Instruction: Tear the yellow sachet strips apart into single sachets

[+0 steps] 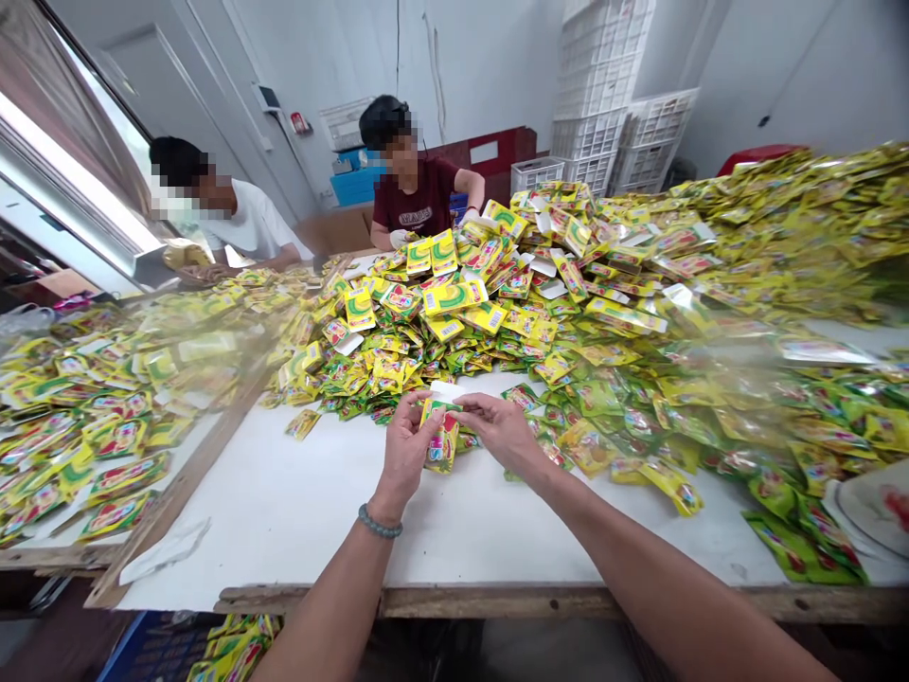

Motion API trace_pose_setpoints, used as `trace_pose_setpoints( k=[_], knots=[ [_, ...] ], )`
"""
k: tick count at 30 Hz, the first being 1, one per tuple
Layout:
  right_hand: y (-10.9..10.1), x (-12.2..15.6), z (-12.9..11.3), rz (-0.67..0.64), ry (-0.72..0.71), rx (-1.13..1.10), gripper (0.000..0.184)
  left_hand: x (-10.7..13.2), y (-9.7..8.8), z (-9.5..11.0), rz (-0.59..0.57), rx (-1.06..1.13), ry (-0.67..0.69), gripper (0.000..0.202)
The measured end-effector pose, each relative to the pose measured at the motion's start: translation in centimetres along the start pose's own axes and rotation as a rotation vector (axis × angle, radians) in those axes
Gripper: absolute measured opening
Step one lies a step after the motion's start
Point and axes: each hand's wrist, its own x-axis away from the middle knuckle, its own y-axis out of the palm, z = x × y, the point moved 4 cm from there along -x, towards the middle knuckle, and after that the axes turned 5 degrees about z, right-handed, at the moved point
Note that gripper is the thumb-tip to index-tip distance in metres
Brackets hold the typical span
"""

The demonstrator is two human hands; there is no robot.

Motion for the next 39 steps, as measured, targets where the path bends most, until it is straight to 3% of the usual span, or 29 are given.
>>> trace_pose_setpoints(
  k=[5,12,15,18,22,29,34,39],
  knots=[
    [0.1,0.2,0.3,-0.069,0.034,0.133,0.028,-0.1,-0.1,-0.6,-0.099,-0.012,-0.087,0.04],
    [-0.6,-0.1,-0.1,0.006,0.183,-0.159,0.028,0.4,0.6,-0.6,-0.241,0.017,-0.095,0.053],
    [-0.5,-0.3,0.1,-0.029,0.157,-0.206,0.036,0.3,0.4,-0.6,-0.204,-0.004,-0.055,0.049],
    [-0.2,0.0,-0.5,-0.101,0.027,0.0,0.033,0.1,0.0,-0.5,-0.106,0.031,-0.069,0.053],
    [-0.3,0.7,-2.3,-0.072,-0.159,0.229,0.025,0.0,-0.6,-0.4,-0.02,0.075,-0.067,0.047],
    [-0.3,0.5,-1.7,-0.044,0.078,0.074,0.029,0.1,-0.2,-0.4,-0.022,0.054,-0.073,0.05],
    [-0.6,0.2,-0.4,-0.028,0.276,-0.204,0.033,0.2,0.0,-0.3,-0.049,0.031,-0.077,0.047],
    [-1.1,0.0,-0.2,-0.108,0.244,-0.144,0.029,0.2,-0.3,-0.3,-0.079,0.027,-0.059,0.045]
  ],
)
